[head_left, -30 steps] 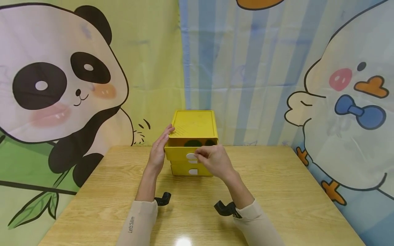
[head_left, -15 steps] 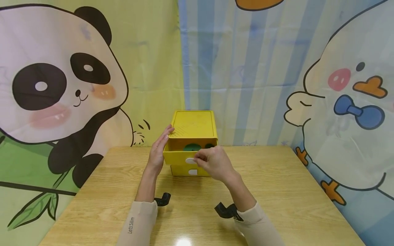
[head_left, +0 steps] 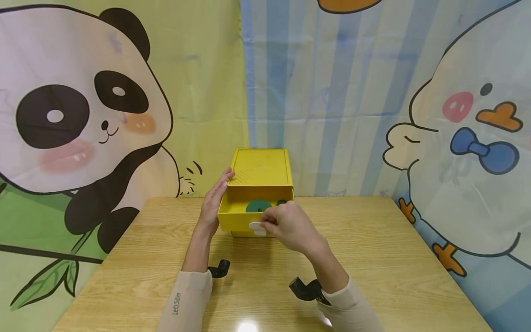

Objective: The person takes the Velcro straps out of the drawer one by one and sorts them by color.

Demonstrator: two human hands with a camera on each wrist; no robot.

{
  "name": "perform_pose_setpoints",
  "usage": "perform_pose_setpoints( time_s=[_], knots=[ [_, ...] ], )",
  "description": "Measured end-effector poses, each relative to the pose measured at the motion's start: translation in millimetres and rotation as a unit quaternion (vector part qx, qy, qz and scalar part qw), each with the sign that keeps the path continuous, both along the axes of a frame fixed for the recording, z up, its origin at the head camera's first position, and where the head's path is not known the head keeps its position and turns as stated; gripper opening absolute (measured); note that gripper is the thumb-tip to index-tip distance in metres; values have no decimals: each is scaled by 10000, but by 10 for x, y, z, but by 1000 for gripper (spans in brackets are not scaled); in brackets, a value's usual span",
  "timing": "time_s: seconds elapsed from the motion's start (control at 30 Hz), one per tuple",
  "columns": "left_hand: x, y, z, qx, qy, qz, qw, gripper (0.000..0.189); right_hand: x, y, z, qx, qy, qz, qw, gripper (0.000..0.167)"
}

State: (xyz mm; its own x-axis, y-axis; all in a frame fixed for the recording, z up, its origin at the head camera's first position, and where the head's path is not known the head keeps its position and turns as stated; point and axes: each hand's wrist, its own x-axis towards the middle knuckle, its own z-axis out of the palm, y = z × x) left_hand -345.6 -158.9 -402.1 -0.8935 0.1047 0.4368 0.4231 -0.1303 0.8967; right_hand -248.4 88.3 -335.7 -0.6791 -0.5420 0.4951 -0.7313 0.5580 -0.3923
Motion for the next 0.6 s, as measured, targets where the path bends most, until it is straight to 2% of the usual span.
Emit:
perform_pose_setpoints(
  time_s=[0.23,0.4,0.5,0.6],
  knots=[
    [8,5,9,21,-4,-13,10000,50,49,1,30,221,7,-42,9997,4],
    [5,4,19,26,3,-36,10000,50,43,15,44,157,-14,23,9999,4],
    [5,-1,14,36,16,-55,10000,51,37,52,53,-198,-109,113,9997,4],
    [6,-7,3,19,18,-64,10000,51,12,111,63,-857,-93,257,9959,5]
  ],
)
